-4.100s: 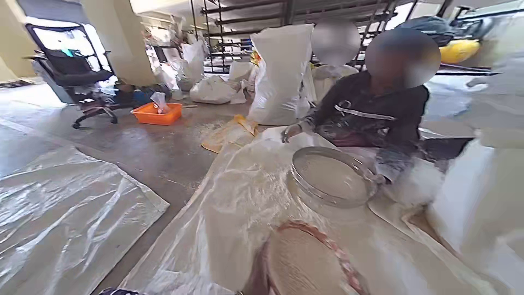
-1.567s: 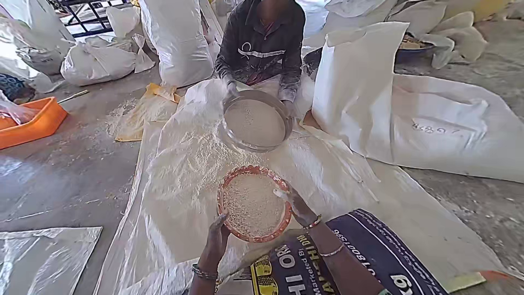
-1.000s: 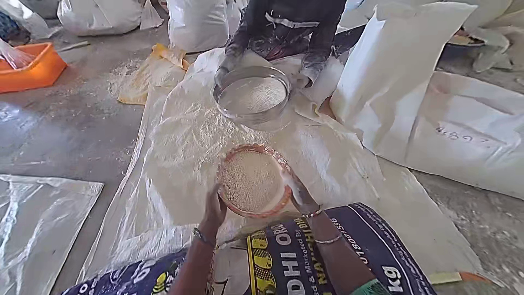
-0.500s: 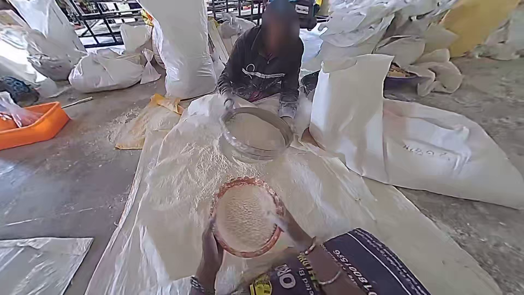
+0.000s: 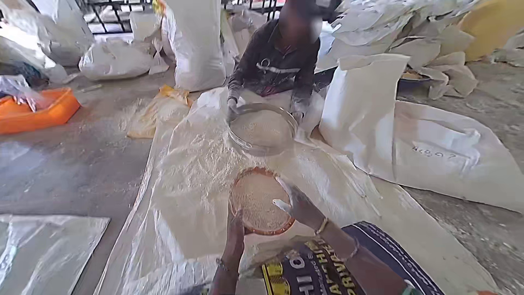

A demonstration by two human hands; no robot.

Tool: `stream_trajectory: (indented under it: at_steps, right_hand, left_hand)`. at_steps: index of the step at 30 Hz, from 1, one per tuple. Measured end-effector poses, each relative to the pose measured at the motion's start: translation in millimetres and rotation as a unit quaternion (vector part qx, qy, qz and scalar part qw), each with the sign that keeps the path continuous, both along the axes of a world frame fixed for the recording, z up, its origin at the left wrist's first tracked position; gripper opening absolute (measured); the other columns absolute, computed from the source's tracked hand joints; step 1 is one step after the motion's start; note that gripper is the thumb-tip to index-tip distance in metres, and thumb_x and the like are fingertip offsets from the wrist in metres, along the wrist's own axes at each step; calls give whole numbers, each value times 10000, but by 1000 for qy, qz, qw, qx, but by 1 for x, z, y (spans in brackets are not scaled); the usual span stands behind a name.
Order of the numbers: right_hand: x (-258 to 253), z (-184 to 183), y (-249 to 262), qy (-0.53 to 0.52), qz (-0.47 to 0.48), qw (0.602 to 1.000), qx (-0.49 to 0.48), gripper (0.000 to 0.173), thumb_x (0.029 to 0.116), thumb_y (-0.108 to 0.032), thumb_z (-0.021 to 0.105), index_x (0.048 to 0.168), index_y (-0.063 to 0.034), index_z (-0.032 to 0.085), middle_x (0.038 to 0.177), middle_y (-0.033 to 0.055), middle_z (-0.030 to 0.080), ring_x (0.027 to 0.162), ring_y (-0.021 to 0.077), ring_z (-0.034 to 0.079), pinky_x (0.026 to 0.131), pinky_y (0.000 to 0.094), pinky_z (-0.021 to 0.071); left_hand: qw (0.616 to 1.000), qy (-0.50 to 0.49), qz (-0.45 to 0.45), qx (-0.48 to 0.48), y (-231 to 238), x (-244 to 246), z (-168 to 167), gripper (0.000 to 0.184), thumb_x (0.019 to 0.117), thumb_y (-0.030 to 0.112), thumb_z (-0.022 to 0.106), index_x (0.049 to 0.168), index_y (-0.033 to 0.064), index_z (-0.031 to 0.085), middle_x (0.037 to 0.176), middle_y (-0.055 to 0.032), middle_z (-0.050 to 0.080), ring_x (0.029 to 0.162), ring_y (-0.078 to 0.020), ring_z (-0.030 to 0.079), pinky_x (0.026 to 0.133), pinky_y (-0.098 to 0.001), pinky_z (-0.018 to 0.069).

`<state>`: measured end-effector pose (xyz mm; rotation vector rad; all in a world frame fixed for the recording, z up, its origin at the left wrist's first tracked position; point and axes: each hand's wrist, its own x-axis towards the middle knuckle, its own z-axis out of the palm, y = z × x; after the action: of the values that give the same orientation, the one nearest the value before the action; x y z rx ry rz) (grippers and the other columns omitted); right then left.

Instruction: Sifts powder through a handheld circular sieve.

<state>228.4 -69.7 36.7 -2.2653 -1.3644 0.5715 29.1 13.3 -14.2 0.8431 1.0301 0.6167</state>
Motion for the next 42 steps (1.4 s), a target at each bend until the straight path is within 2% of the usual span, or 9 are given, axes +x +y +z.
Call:
stream_trajectory:
  at_steps: [5, 10, 15, 21, 27, 33, 37, 39, 42]
  right_hand:
    - [-2, -1, 58, 52, 44, 984, -162, 909, 987, -378, 675, 1613, 34, 160, 1660, 265, 236, 1558, 340, 241, 1268, 452, 198]
    - [-45, 7, 70, 85, 105, 985, -103, 661, 993, -227, 663, 1537, 38, 396, 1568, 257, 427, 1484, 349, 392, 1239, 464, 283]
    - [-57, 6, 40, -30, 267, 946, -178, 370, 1058, -57, 458, 1364, 127, 554, 1446, 323, 523, 1414, 437, 455, 1214, 498, 305]
    - [-14, 37, 61, -66, 84, 990, -96, 374, 1062, -50, 426, 1382, 13, 608, 1416, 224, 603, 1376, 336, 536, 1193, 448, 359]
    - [-53, 5, 84, 3, 215, 966, -146, 552, 1020, -259, 601, 1462, 55, 498, 1536, 268, 459, 1480, 370, 386, 1242, 480, 259]
    - [-45, 28, 52, -104, 342, 901, -245, 366, 1050, -72, 481, 1360, 107, 559, 1433, 316, 526, 1400, 450, 458, 1193, 535, 316]
    - [-17, 65, 58, -69, 302, 897, -315, 604, 963, -234, 724, 1497, -53, 507, 1534, 229, 477, 1450, 390, 419, 1199, 539, 296]
    - [-30, 69, 53, -43, 296, 887, -351, 714, 925, -175, 762, 1546, -52, 433, 1569, 277, 402, 1465, 443, 374, 1196, 575, 287]
    - [-54, 40, 50, -32, 236, 925, -295, 487, 946, -9, 638, 1415, 68, 533, 1446, 320, 510, 1398, 447, 453, 1187, 535, 320]
  left_hand:
    - [998, -51, -15, -37, -6, -4, 7, 582, 1065, 124, 422, 1604, 119, 203, 1396, -259, 497, 1014, -307, 639, 742, -454, 571]
    - [997, -70, -21, -31, -9, 0, 13, 526, 1080, 151, 426, 1580, 112, 270, 1258, -218, 599, 863, -240, 674, 638, -389, 575]
    - [996, -79, 0, -52, -8, -9, 9, 583, 1080, 150, 415, 1614, 161, 183, 1379, -225, 528, 1015, -261, 644, 759, -411, 567]
    - [991, -102, -6, -85, -6, -4, 20, 597, 1066, 94, 427, 1609, 165, 191, 1313, -219, 550, 938, -244, 652, 690, -380, 565]
    - [991, -122, 3, -54, -5, -6, 13, 533, 1088, 173, 379, 1598, 146, 225, 1319, -191, 559, 982, -205, 648, 739, -365, 569]
    - [992, -115, -9, -56, -4, -2, 10, 562, 1077, 122, 415, 1603, 130, 217, 1297, -196, 578, 938, -195, 667, 706, -352, 579]
    - [990, -114, 5, -84, -2, -5, 16, 692, 980, 7, 459, 1601, 123, 174, 1237, -216, 558, 858, -224, 649, 620, -364, 555]
    - [989, -108, 21, -98, -3, -6, 19, 646, 1017, 39, 419, 1606, 121, 166, 1293, -218, 529, 924, -231, 633, 678, -372, 550]
    - [988, -121, 9, -97, -5, -7, 16, 582, 1080, 133, 368, 1618, 129, 147, 1458, -229, 446, 1135, -262, 587, 876, -423, 533]
